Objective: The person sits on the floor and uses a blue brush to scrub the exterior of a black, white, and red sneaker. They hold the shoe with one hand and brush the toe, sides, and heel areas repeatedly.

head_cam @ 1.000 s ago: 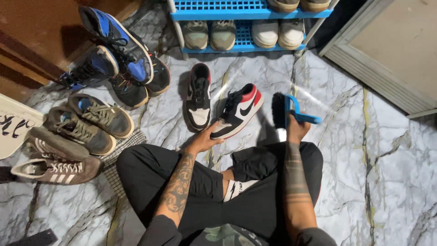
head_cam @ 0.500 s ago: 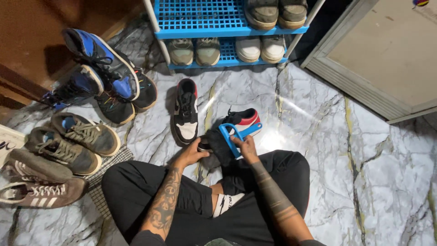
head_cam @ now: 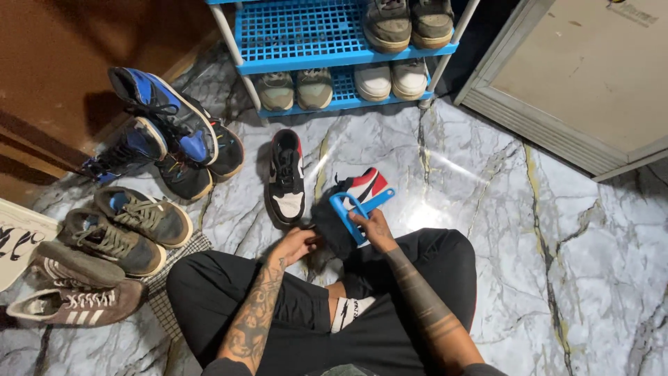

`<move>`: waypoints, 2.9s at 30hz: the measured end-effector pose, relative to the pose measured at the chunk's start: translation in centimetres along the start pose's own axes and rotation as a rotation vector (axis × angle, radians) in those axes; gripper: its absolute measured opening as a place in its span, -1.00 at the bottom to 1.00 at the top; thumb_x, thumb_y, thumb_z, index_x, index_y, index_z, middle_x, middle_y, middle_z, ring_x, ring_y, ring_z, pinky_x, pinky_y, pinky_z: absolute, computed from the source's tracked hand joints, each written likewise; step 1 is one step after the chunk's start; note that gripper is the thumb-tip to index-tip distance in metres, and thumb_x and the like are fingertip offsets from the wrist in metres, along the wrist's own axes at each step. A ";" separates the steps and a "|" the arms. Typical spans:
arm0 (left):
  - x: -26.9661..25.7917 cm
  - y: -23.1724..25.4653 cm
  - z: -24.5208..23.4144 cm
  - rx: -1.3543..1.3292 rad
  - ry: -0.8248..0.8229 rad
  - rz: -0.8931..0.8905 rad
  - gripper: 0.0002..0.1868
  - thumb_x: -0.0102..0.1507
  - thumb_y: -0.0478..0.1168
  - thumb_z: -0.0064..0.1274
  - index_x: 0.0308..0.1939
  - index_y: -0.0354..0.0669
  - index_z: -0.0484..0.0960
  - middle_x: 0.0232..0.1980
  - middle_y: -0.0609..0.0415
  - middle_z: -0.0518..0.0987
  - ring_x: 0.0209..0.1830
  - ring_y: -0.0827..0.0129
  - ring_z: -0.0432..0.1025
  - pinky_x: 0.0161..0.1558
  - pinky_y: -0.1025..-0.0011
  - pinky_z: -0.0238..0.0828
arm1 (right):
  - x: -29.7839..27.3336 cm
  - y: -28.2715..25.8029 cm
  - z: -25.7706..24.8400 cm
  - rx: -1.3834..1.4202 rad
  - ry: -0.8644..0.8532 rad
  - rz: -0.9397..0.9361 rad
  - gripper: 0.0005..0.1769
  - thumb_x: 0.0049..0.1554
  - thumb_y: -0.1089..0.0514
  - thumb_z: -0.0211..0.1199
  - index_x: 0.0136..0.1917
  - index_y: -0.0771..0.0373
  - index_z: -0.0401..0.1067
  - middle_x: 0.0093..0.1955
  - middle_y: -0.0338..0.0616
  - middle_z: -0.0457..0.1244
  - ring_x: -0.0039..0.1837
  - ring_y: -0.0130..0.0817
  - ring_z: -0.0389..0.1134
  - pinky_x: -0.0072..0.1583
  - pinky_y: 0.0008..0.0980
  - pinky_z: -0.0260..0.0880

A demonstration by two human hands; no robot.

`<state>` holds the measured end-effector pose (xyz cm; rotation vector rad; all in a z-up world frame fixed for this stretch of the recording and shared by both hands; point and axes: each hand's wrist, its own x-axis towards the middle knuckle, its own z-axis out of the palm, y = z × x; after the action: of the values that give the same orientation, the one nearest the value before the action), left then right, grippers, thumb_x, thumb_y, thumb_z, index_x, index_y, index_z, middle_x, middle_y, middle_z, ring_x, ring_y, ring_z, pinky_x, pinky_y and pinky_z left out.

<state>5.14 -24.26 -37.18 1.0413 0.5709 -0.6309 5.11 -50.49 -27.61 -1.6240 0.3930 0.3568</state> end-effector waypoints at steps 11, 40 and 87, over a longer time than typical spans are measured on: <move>-3.3 3.6 0.5 0.066 -0.060 0.031 -0.72 0.21 -0.21 0.29 -0.08 -0.22 0.58 -0.23 -0.11 0.54 -0.37 0.25 0.49 -0.49 0.60 0.36 | 0.3 -1.8 -11.0 -0.090 0.709 -0.376 -0.76 0.12 0.02 0.41 -0.11 0.25 0.57 -0.17 0.02 0.37 0.04 -0.15 0.38 0.21 -0.16 0.31; -5.7 3.6 5.1 0.207 -0.005 0.349 -0.14 0.19 -0.07 0.39 0.46 -0.23 0.29 0.25 -0.25 0.18 -0.03 0.25 0.34 -0.04 0.30 0.61 | 1.5 0.3 -13.8 -0.153 1.013 -0.487 -0.75 0.05 0.03 0.55 -0.17 0.15 0.52 -0.28 -0.09 0.33 -0.15 -0.26 0.40 0.04 -0.27 0.37; -7.2 4.7 5.3 -0.030 -0.108 0.318 -0.37 0.12 -0.42 0.24 0.25 -0.12 0.40 0.18 -0.16 0.52 0.15 0.02 0.47 0.02 -0.08 0.53 | 4.8 2.1 -8.8 0.131 0.630 -0.582 -0.81 0.05 0.17 0.48 -0.05 0.16 0.55 -0.12 -0.11 0.39 0.06 -0.35 0.38 0.25 -0.23 0.31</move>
<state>4.22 -25.92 -27.32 1.0365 0.3100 -0.3943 8.41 -59.64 -30.89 -1.6146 0.3788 -0.6219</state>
